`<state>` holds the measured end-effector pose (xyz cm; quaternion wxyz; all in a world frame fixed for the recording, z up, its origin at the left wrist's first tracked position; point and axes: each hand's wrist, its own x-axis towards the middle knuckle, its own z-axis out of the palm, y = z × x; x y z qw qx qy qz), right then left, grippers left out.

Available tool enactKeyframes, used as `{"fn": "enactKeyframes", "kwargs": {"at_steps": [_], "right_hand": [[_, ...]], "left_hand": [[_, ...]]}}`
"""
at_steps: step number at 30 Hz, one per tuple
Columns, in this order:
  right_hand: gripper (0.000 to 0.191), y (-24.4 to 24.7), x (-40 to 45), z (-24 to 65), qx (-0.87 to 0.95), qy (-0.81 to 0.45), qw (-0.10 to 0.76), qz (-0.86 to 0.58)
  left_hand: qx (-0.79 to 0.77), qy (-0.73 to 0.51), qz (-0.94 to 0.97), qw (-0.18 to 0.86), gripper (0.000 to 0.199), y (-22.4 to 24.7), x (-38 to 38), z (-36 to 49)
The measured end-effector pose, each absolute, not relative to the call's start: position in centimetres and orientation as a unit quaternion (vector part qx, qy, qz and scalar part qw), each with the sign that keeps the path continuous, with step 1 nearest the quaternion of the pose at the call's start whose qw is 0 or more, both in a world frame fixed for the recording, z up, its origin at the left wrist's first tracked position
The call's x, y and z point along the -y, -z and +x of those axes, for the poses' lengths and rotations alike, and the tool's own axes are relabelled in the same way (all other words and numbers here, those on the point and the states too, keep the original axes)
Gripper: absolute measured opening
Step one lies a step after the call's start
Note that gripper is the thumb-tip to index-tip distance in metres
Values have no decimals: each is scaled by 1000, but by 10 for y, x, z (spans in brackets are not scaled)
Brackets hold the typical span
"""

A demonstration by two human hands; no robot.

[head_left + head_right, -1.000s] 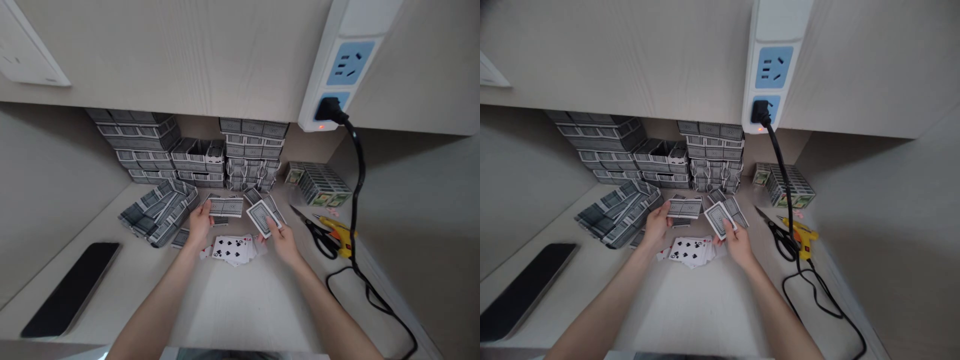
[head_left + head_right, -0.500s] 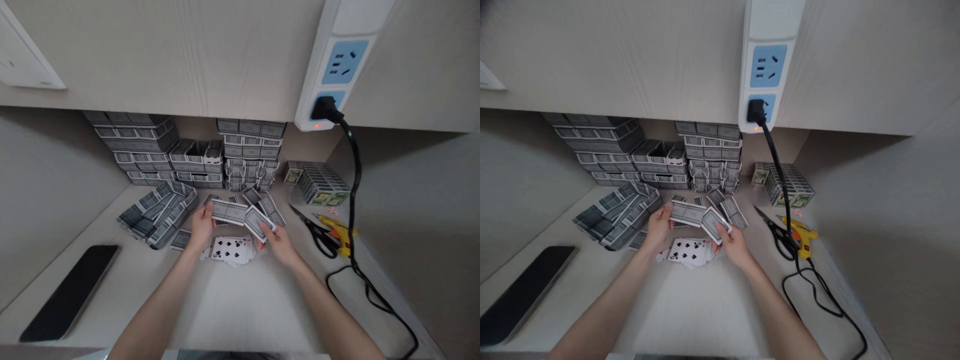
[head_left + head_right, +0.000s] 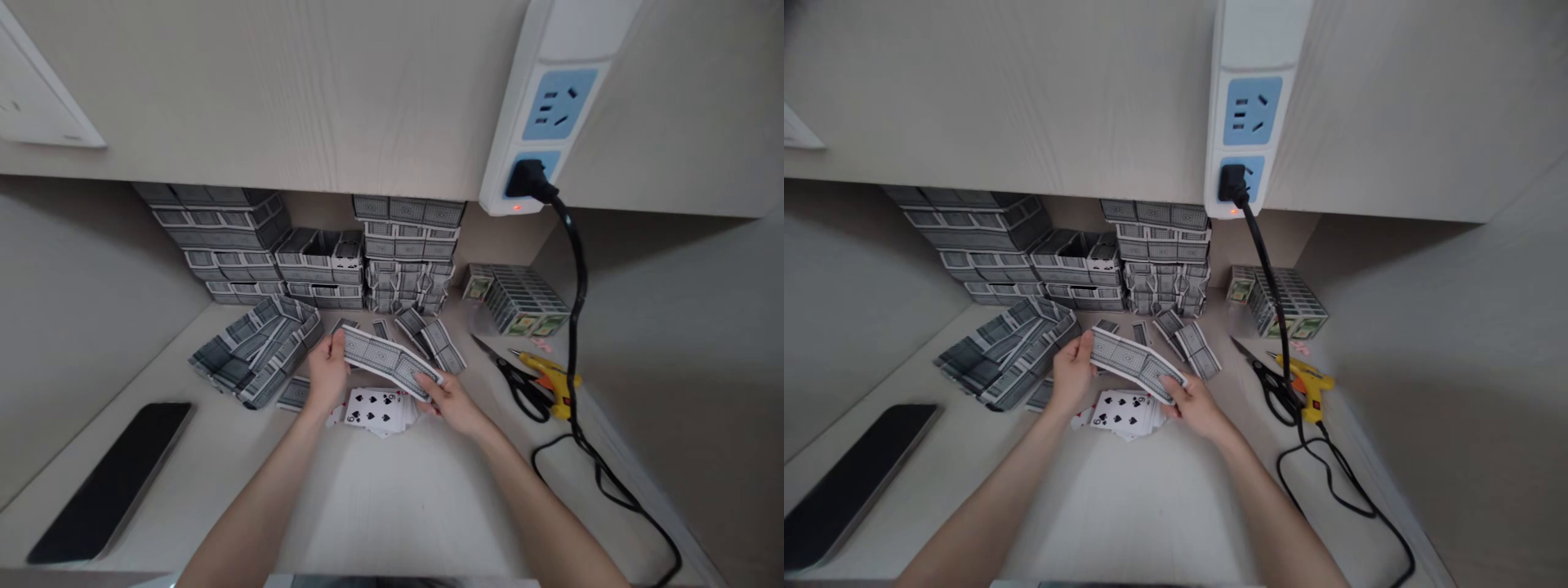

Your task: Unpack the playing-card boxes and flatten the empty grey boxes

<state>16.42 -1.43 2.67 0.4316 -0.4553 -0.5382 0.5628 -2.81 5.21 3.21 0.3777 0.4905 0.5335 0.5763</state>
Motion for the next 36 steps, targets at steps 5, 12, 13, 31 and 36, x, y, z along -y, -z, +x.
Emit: {"fn": "enactKeyframes", "kwargs": {"at_steps": [5, 12, 13, 31, 36], "right_hand": [[34, -27, 14, 167, 540, -564, 423, -459], [32, -25, 13, 165, 503, -590, 441, -452], [32, -25, 12, 166, 500, -592, 441, -453], [30, -22, 7, 170, 439, -592, 455, -500], [32, -16, 6, 169, 459, -586, 453, -491]], "left_hand": [[-530, -569, 509, 368, 36, -35, -49, -27], [-498, -563, 492, 439, 29, -39, -47, -27], [-492, -556, 491, 457, 28, -39, -47, -27], [-468, -475, 511, 543, 34, -39, -51, -32], [-453, -473, 529, 540, 33, -36, -48, -25]]}}
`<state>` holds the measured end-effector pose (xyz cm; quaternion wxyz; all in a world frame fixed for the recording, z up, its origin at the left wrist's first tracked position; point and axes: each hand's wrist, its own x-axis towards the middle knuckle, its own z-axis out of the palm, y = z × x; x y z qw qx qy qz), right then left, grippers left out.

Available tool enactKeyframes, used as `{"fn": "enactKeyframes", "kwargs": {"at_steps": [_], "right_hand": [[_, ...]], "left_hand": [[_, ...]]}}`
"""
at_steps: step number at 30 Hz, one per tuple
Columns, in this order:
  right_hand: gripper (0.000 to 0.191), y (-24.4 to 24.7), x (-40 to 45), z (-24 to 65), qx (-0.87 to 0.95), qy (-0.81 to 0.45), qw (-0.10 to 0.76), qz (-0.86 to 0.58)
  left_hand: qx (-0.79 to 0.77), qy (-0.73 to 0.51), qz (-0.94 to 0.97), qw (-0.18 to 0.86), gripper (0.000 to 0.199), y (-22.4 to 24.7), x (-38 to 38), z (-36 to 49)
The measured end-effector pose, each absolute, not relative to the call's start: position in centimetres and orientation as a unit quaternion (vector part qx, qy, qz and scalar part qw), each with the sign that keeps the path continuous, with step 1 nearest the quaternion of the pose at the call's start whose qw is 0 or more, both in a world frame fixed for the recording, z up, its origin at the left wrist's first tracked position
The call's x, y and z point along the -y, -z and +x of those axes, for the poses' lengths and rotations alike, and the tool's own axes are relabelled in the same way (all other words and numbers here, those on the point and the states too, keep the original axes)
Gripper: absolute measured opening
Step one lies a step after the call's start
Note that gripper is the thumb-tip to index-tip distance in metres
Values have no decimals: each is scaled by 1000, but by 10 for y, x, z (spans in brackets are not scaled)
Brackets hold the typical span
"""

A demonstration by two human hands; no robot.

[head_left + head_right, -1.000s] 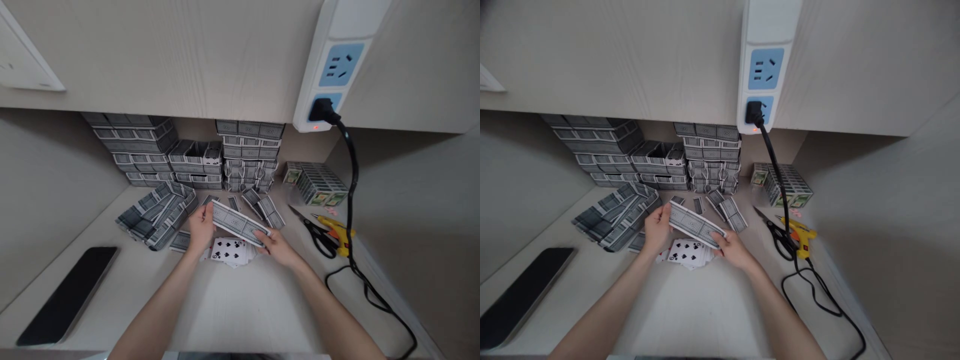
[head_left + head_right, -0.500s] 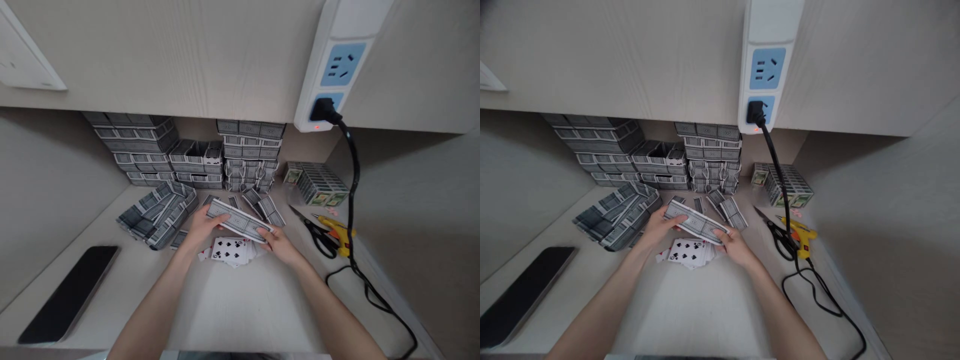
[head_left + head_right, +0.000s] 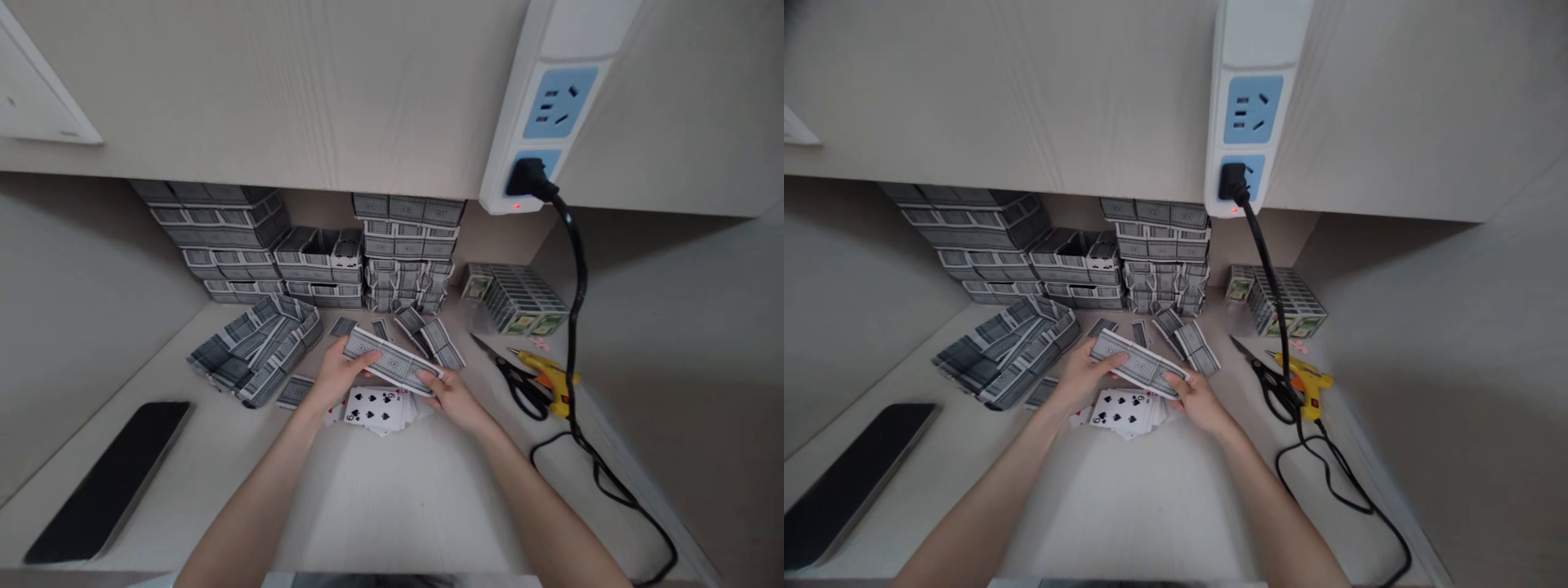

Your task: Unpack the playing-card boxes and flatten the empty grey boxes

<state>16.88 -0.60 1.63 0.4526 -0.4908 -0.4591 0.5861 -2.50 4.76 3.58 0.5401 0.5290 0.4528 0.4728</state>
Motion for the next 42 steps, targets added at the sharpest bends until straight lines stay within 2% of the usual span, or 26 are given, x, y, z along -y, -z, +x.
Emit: {"fn": "enactKeyframes", "kwargs": {"at_steps": [19, 25, 29, 33, 38, 42], "right_hand": [[44, -19, 5, 168, 535, -530, 449, -480], [42, -20, 4, 171, 533, -515, 464, -486], [42, -18, 4, 170, 531, -509, 468, -490], [38, -14, 2, 171, 500, -444, 515, -536], [39, -14, 4, 171, 479, -219, 613, -589], [54, -13, 8, 160, 508, -230, 609, -564]], "left_hand": [[-445, -457, 535, 554, 33, -28, -42, -14], [-445, -420, 483, 627, 40, -35, -38, -14], [-445, -427, 458, 640, 42, -36, -36, -13], [-438, -502, 443, 600, 41, -34, -39, -12], [-472, -570, 452, 498, 40, -37, -38, -9], [-481, -553, 503, 458, 33, -40, -27, 0]]}}
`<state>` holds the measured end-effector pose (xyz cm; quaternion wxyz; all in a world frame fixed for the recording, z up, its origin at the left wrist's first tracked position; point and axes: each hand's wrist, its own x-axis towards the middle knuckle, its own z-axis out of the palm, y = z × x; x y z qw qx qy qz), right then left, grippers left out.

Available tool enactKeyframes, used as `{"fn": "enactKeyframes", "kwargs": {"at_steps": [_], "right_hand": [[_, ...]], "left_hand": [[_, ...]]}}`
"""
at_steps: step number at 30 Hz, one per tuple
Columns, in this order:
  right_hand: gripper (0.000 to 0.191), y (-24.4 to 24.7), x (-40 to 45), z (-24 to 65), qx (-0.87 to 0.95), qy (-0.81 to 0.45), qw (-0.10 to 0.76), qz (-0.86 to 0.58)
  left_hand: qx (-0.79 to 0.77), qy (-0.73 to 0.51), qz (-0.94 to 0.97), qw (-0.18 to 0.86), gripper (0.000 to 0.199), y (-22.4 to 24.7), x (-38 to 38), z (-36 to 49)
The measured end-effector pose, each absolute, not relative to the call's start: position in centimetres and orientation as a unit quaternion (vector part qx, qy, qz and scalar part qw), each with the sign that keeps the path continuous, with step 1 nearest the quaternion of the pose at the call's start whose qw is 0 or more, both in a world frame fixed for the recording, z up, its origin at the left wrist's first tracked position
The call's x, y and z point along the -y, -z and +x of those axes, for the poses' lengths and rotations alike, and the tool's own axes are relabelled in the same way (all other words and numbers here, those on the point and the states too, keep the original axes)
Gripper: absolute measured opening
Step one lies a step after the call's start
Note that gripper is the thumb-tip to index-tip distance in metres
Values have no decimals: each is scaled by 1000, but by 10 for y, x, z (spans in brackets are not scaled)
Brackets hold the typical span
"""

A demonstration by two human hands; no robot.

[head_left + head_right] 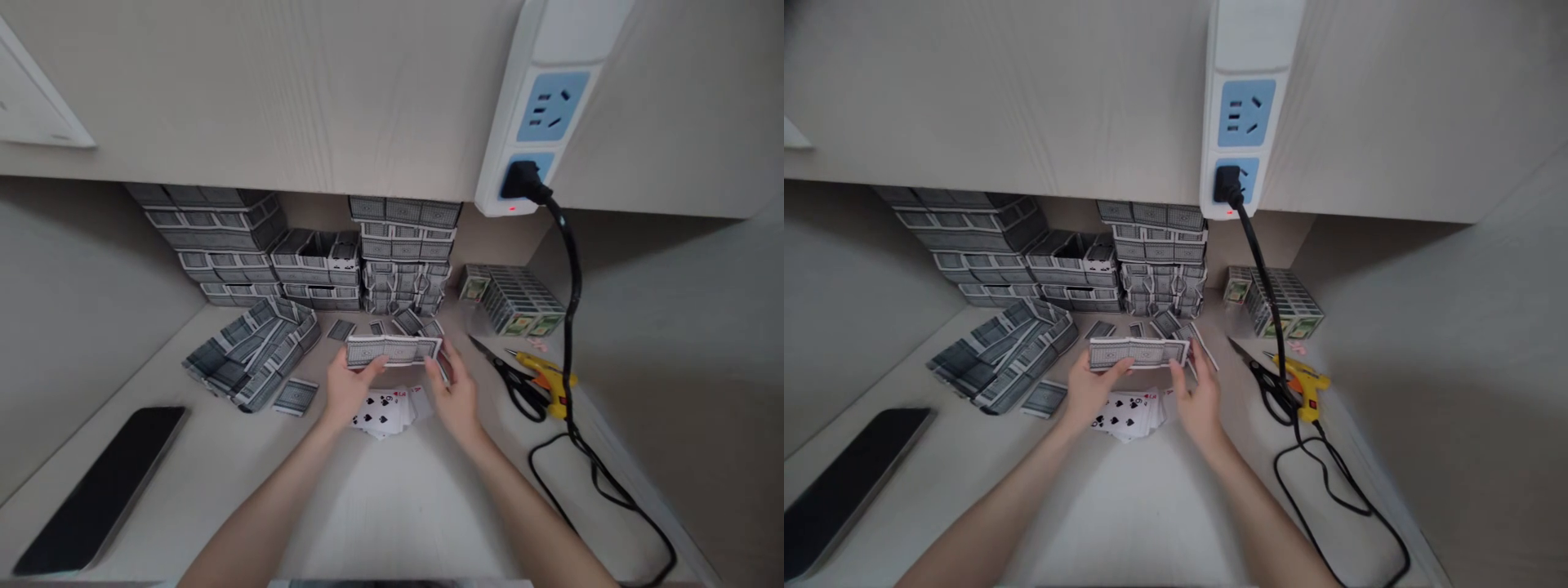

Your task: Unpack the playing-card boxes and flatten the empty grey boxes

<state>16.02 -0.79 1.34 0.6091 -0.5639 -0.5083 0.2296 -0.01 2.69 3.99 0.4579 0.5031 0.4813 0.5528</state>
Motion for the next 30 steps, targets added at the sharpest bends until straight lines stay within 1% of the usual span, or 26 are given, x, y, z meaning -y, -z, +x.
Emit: {"fn": "enactKeyframes", "kwargs": {"at_steps": [2, 4, 8, 12, 18, 23, 27, 30], "right_hand": [[62, -11, 8, 156, 510, -261, 607, -551], [65, -8, 6, 155, 513, -297, 603, -535], [60, -7, 5, 158, 540, -352, 585, -492], [52, -11, 9, 158, 569, -357, 570, -474], [46, -12, 14, 154, 556, -353, 564, -498], [40, -12, 17, 153, 519, -386, 550, -529], [40, -10, 18, 155, 505, -428, 515, -544], [40, -8, 16, 159, 497, -405, 513, -571]], "left_hand": [[-480, -533, 514, 469, 31, -40, -21, 6], [-476, -519, 516, 487, 32, -39, -16, 10], [-450, -506, 519, 522, 32, -36, -12, 14], [-427, -498, 516, 552, 33, -34, -11, 15], [-423, -490, 520, 558, 37, -33, -12, 15], [-424, -471, 548, 546, 39, -33, -13, 13], [-427, -455, 568, 537, 36, -30, -13, 12], [-418, -444, 562, 560, 36, -26, -12, 14]]}}
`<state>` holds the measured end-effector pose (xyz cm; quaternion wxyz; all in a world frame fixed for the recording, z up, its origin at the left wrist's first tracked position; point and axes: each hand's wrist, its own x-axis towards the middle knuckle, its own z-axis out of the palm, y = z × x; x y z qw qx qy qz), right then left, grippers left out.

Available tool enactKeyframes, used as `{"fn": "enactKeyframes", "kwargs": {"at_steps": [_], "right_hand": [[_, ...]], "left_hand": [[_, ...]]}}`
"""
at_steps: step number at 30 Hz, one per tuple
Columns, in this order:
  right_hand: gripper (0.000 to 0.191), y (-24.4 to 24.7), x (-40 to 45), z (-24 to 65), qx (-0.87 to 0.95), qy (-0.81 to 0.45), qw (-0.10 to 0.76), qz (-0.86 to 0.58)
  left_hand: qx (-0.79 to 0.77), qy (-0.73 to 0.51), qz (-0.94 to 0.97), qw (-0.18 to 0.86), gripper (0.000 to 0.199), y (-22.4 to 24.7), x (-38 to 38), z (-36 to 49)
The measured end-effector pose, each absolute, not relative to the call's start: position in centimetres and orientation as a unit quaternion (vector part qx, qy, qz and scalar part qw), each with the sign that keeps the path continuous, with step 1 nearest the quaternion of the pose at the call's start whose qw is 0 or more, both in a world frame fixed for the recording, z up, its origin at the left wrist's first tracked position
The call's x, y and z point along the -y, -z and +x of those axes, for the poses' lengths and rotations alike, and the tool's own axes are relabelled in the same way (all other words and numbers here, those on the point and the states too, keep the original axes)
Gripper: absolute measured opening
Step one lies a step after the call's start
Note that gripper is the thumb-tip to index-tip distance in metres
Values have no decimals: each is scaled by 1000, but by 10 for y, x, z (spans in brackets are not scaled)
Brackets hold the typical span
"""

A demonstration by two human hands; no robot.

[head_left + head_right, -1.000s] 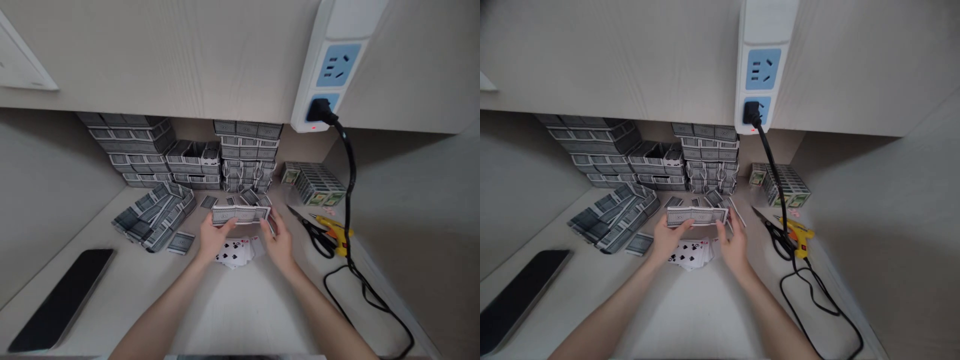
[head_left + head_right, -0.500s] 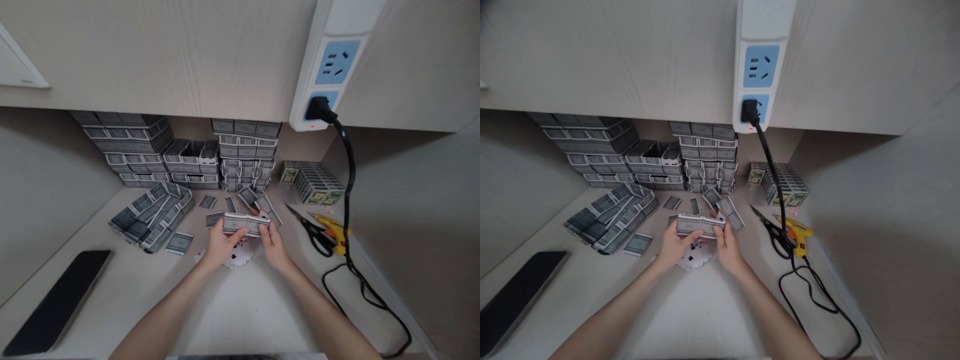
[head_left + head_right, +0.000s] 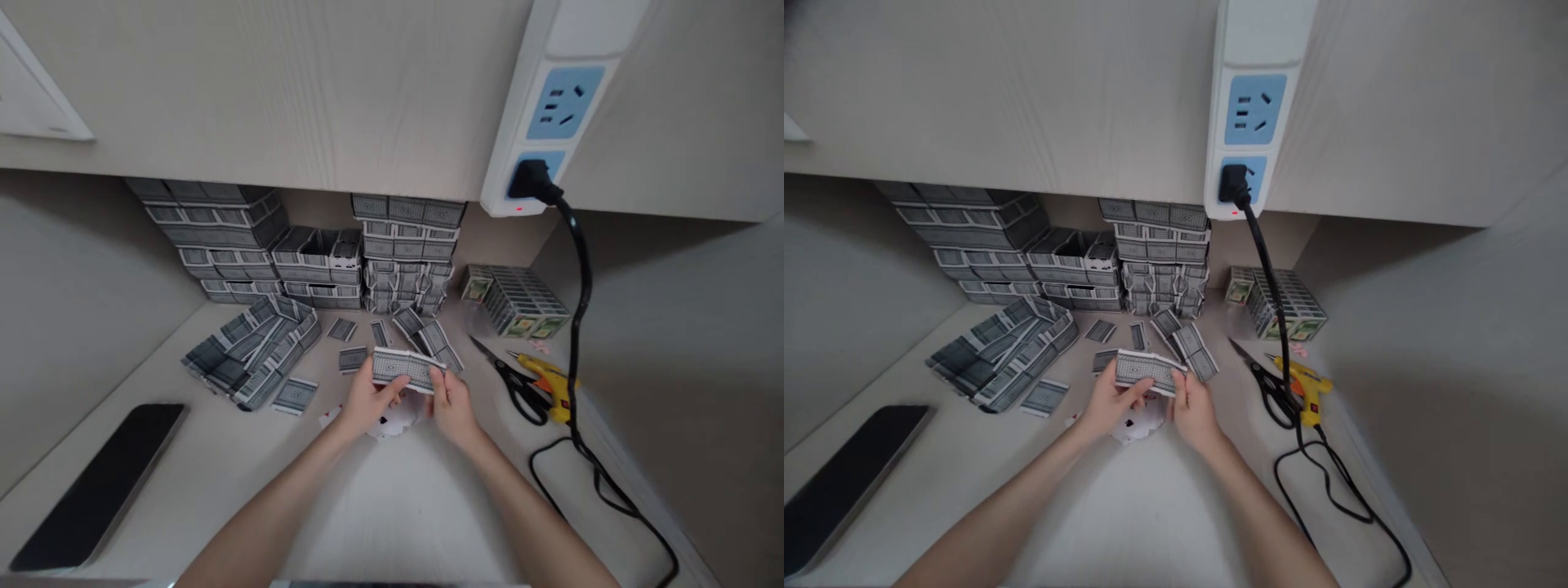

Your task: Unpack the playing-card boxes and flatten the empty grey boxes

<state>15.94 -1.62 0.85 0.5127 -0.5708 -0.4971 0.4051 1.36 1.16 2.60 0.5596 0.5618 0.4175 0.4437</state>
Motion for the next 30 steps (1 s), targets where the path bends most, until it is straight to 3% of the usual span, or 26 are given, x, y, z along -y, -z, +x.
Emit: {"fn": "enactKeyframes", "kwargs": {"at_steps": [6, 13, 17, 30], "right_hand": [[34, -18, 15, 163, 484, -396, 545, -559], [30, -24, 16, 152, 508, -510, 526, -453], [32, -21, 12, 154, 470, -518, 534, -474], [39, -16, 10, 158, 470, -492, 524, -513]], "left_hand": [[-371, -417, 561, 612, 30, -25, -12, 15], [-413, -459, 522, 588, 38, -26, -25, 7], [-429, -440, 524, 590, 38, -27, -30, 0], [-472, -469, 570, 483, 31, -24, -26, 2]]}}
